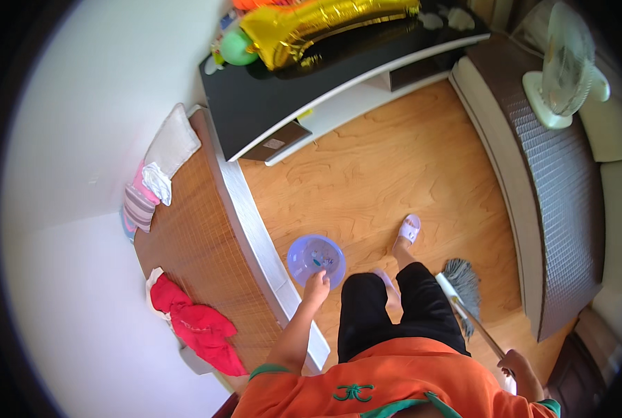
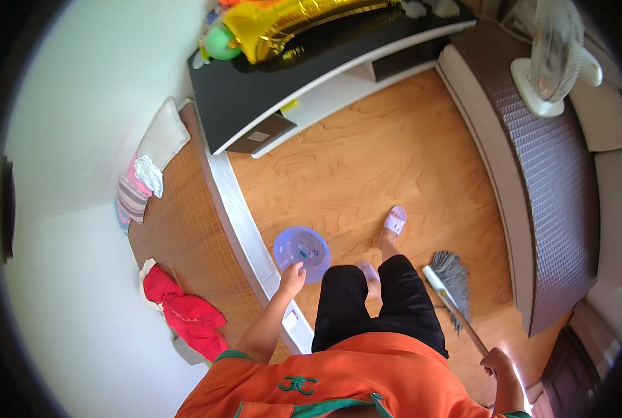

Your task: The person picks up balloons from the floor, places them on a desk, and then mops the floor around furniture and a bed using a flat mop.

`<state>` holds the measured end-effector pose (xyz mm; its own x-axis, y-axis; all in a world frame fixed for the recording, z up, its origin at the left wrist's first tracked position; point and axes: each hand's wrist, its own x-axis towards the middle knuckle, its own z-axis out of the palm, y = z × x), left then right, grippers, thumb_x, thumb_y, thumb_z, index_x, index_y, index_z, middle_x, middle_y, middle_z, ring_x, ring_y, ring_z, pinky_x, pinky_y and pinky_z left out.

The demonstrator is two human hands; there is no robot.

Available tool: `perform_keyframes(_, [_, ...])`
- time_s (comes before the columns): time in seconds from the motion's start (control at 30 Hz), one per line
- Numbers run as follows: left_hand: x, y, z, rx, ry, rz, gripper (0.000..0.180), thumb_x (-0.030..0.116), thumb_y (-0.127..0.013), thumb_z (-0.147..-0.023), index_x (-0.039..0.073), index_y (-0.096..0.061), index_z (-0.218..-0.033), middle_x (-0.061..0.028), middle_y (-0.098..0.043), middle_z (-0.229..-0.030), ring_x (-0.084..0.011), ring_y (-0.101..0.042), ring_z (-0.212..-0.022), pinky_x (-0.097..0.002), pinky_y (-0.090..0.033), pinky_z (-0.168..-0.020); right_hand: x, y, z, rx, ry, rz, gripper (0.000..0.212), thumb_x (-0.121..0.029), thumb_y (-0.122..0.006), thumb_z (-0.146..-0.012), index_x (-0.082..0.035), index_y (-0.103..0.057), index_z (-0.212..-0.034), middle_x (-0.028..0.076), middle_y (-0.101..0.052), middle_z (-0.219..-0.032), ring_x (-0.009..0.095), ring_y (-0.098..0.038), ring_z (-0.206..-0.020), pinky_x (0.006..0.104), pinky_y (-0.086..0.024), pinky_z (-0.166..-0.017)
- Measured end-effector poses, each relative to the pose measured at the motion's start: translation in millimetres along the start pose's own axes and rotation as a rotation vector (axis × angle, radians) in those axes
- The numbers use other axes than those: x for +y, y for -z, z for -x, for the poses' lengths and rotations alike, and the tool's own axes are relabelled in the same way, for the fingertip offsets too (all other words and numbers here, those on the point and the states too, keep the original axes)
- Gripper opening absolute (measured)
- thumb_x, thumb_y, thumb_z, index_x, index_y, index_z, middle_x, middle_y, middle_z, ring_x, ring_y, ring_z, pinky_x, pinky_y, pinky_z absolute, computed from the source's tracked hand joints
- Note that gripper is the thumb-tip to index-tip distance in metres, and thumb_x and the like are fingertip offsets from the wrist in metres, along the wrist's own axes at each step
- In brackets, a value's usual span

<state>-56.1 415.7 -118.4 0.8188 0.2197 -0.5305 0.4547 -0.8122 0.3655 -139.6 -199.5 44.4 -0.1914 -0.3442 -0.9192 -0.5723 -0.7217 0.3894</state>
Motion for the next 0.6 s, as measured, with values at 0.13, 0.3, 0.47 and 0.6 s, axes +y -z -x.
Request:
perform_keyframes(0.13, [-3, -17, -103, -0.098, -0.032, -0.101, 0.034, 0.015, -0.046, -0.076, -0.002, -0.049, -0.105, -0.0235, -0.05, -0.102, -0.0371, -0.047, -0.096, -0.0421, -0.038, -0.083, -6, 8, -13, -0.019, -0.07, -0.011, 0.012, -0.002, -0.052, -0.066, 0.008, -0.052, -0.058, 0.014, -0.053, -0.05, 0.021, -0.054, -0.041, 0.0322, -0.045, -0.037])
perform_keyframes(0.3, [6, -58, -296, -0.08, -0.046, -0.157, 0.039, 0.016, -0.045, -0.076, 0.0, -0.044, -0.111, -0.0217, -0.048, -0.105, -0.0372, -0.044, -0.099, -0.0435, -0.035, -0.084, -12, 1, -14, 0.041, -0.257, 0.109, 0.014, -0.003, -0.053, -0.068, 0.007, -0.052, -0.059, 0.016, -0.053, -0.049, 0.023, -0.054, -0.04, 0.034, -0.042, -0.032])
perform_keyframes(0.47, [-46, -109, -494, -0.154, 0.173, -0.306, 0.048, 0.026, -0.044, -0.078, 0.007, -0.036, -0.121, -0.022, -0.032, -0.125, -0.0348, -0.03, -0.116, -0.0433, -0.025, -0.095, -108, -19, -33, 0.256, -0.175, 0.038, 0.013, -0.003, -0.053, -0.068, 0.006, -0.053, -0.059, 0.016, -0.053, -0.05, 0.023, -0.054, -0.04, 0.0338, -0.042, -0.032])
perform_keyframes(0.6, [-74, -146, -606, -0.047, 0.247, -0.281, 0.051, 0.026, -0.043, -0.078, 0.016, -0.03, -0.127, -0.0233, -0.016, -0.131, -0.0387, -0.022, -0.118, -0.0427, -0.024, -0.096, -306, -54, -139, 0.409, 0.097, -0.113, 0.013, -0.004, -0.053, -0.068, 0.005, -0.054, -0.059, 0.016, -0.053, -0.051, 0.024, -0.054, -0.041, 0.034, -0.042, -0.033])
